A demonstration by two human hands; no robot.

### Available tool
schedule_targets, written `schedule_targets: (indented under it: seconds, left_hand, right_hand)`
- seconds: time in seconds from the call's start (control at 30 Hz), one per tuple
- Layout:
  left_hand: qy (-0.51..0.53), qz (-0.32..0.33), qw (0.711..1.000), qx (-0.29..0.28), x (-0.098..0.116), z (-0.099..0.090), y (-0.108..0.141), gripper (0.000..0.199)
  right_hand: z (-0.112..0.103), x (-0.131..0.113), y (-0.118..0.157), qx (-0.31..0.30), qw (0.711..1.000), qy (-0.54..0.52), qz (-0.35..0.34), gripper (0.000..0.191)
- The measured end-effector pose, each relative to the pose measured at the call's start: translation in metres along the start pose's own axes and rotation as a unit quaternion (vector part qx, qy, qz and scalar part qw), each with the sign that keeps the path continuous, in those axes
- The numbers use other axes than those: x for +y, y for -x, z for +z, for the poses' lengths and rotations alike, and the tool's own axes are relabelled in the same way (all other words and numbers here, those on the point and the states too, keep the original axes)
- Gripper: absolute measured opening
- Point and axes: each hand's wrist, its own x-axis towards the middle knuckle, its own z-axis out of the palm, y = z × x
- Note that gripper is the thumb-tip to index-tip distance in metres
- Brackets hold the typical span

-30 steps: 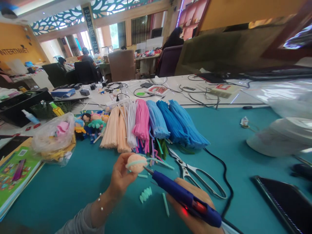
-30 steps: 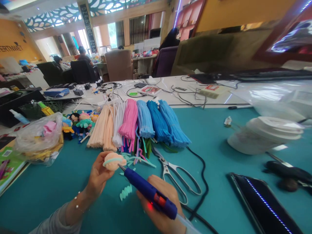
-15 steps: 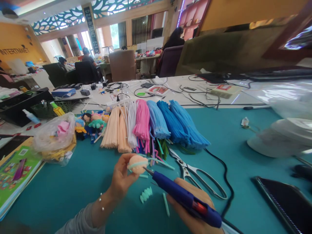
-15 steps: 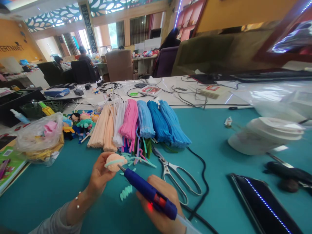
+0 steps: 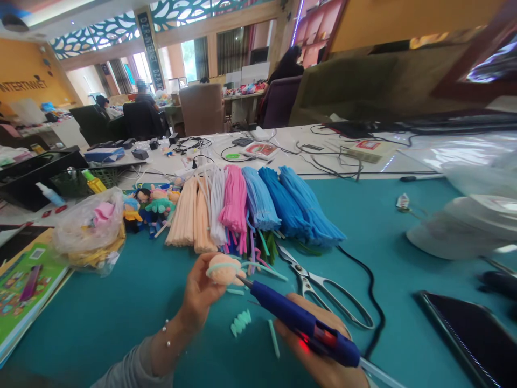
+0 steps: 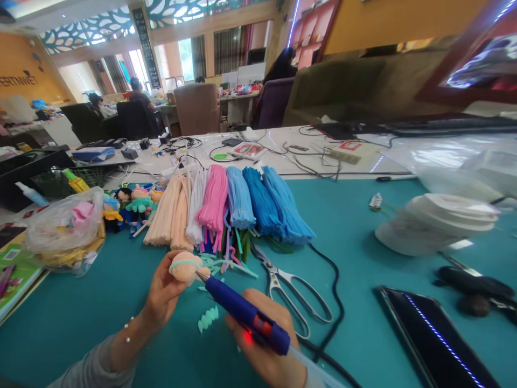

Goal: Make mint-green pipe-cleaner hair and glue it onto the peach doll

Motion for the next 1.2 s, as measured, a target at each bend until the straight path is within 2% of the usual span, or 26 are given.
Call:
schedule_targets:
  seconds: [0.13,0.3,0.43,0.63,0.77,0.97,1.07,1.2]
  left_hand:
    - [-0.017,-0.002,1.000,0.005,-0.001,-0.001,0.001,0.043]
    - [-0.023,-0.014,1.000,-0.003,-0.003,-0.001,0.000,0.044]
    - [-0.034,-0.018,0.999,-0.004,-0.004,-0.002,0.000,0.045]
    - [0.006,-0.005,1.000,-0.006,0.001,0.004,0.000,0.038]
    - [0.006,-0.012,1.000,0.007,0.004,0.006,0.000,0.040]
    - [-0.059,0.005,0.996,0.071,0.004,0.011,0.001,0.040]
    - [-0.123,0.013,0.986,0.112,0.002,0.013,0.004,0.033]
    - [-0.201,0.015,0.970,0.134,-0.003,0.011,0.009,0.029]
  right_hand:
    - [0.000,0.001,0.001,0.003,1.000,-0.008,0.022,0.027]
    - [0.004,0.007,0.001,0.043,0.999,-0.006,-0.010,0.029]
    - [0.006,0.009,0.000,0.050,0.998,0.009,-0.026,0.032]
    - [0.000,0.002,0.000,0.009,0.999,0.021,0.031,0.031]
    - [0.004,0.000,0.001,0.032,0.999,0.012,0.032,0.035]
    - [0.003,-0.002,0.000,0.036,0.999,0.015,0.023,0.034]
    - [0.001,-0.002,0.000,0.028,0.999,0.012,0.016,0.032]
    - [0.002,-0.001,0.000,0.010,1.000,0.007,-0.019,0.027]
